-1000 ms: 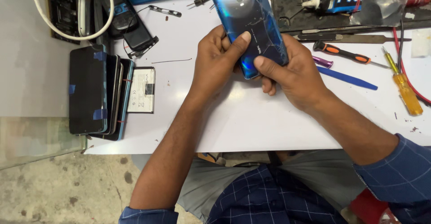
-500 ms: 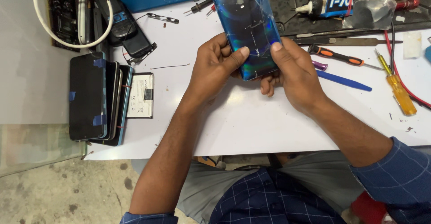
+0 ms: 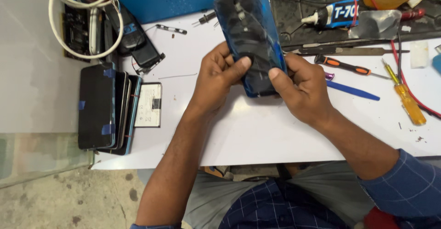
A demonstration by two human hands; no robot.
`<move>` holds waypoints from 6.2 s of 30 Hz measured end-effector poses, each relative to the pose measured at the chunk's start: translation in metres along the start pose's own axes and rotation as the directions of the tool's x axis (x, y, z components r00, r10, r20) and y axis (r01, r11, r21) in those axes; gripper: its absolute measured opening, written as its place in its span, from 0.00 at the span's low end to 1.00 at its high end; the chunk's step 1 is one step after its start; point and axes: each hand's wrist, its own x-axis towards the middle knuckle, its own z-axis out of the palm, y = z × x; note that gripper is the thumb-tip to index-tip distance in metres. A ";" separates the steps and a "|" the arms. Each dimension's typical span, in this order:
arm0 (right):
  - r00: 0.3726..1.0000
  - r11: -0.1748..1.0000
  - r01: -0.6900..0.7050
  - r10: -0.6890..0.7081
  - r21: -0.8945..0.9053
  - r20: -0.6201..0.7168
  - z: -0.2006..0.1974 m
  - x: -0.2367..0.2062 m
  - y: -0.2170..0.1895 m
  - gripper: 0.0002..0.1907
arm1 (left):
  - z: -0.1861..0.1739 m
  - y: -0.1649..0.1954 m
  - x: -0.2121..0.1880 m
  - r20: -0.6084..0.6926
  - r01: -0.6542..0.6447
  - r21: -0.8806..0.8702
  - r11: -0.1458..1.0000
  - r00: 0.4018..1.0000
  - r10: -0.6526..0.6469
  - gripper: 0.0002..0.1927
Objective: The person applies glue from a blue tube around the edges of a phone back cover, presses the cover onto the phone body, and wraps a rubber band around the phone to hold it. They then pick up a neckband earphone, open its housing, work on the small circuit board and wires inside, and use a screwdriver on the device.
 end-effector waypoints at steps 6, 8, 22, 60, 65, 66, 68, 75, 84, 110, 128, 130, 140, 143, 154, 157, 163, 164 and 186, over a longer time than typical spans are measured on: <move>0.998 0.998 0.047 -0.045 0.048 -0.049 -0.010 0.000 -0.001 0.12 | 0.009 0.002 -0.001 0.024 0.017 0.017 1.000 1.000 -0.018 0.15; 0.998 0.996 0.037 -0.033 0.077 -0.056 -0.011 0.000 0.000 0.12 | 0.009 0.003 0.000 0.024 0.037 0.039 0.999 0.999 -0.038 0.15; 0.982 0.999 0.011 -0.001 0.053 -0.188 -0.007 0.006 0.001 0.17 | 0.024 -0.001 0.000 -0.034 0.009 0.070 0.997 0.999 -0.007 0.14; 0.983 0.911 -0.181 0.166 0.369 0.073 0.009 -0.002 -0.008 0.16 | 0.045 -0.015 -0.005 -0.343 0.012 0.603 0.797 0.907 0.245 0.28; 0.944 0.929 -0.309 0.274 0.202 0.183 0.011 -0.008 -0.012 0.17 | 0.040 -0.014 -0.003 -0.416 -0.031 0.608 0.793 0.838 0.352 0.29; 0.914 0.919 -0.371 0.337 0.132 0.224 0.013 -0.010 -0.013 0.18 | 0.036 -0.012 -0.003 -0.429 -0.067 0.603 0.795 0.813 0.394 0.29; 0.934 0.947 -0.294 0.255 0.131 0.249 0.017 -0.013 -0.015 0.17 | 0.030 -0.009 -0.004 -0.467 0.009 0.608 0.794 0.813 0.349 0.31; 0.989 0.994 -0.020 0.035 -0.110 0.141 0.018 -0.014 -0.015 0.10 | 0.048 0.003 -0.009 -0.490 0.016 0.385 0.923 0.851 0.190 0.32; 0.902 0.710 0.421 -0.393 -0.564 0.178 0.030 -0.029 -0.026 0.11 | 0.060 -0.001 -0.027 -0.448 -0.118 0.490 0.864 0.816 0.366 0.27; 0.891 0.508 0.450 -0.202 -0.735 0.406 0.042 0.038 -0.041 0.18 | -0.010 0.006 -0.098 -0.351 -0.099 -0.593 0.799 0.925 -0.146 0.32; 0.948 0.641 0.317 -0.204 -0.699 0.242 0.067 0.102 -0.040 0.06 | -0.010 0.010 -0.093 -0.388 -0.082 -0.539 0.838 0.908 -0.161 0.33; 0.946 0.771 0.318 -0.223 -0.552 0.234 0.059 0.077 -0.041 0.05 | -0.007 0.011 -0.090 -0.404 -0.086 -0.532 0.842 0.900 -0.164 0.33; 0.978 0.993 -0.121 0.121 -0.015 0.171 0.024 0.023 -0.013 0.08 | 0.031 0.013 -0.073 -0.240 -0.013 -0.514 0.858 0.962 -0.129 0.37; 0.946 0.945 -0.284 0.248 0.165 0.207 0.013 0.026 -0.011 0.08 | 0.032 0.015 -0.074 -0.166 0.026 -0.521 0.853 0.977 -0.132 0.38; 0.739 0.221 -0.650 -0.039 0.728 0.672 -0.024 0.027 -0.025 0.21 | 0.022 0.021 -0.064 0.043 0.184 -0.647 0.740 0.978 -0.206 0.35; 0.773 0.496 -0.552 0.002 0.670 0.635 -0.024 0.029 -0.027 0.21 | 0.030 0.021 -0.062 0.132 0.259 -0.613 0.746 0.965 -0.227 0.27; 0.912 0.890 -0.238 0.068 0.388 0.404 -0.033 0.034 -0.031 0.22 | 0.016 0.047 -0.060 0.134 0.432 -0.308 0.847 0.902 -0.412 0.30; 0.903 0.885 -0.272 0.099 0.377 0.419 -0.032 0.033 -0.032 0.22 | 0.015 0.049 -0.057 0.130 0.451 -0.277 0.848 0.892 -0.432 0.28; 0.821 0.964 -0.264 0.206 0.032 0.533 -0.046 0.044 -0.034 0.19 | 0.028 0.061 -0.043 0.331 0.741 0.239 0.627 0.545 -0.771 0.40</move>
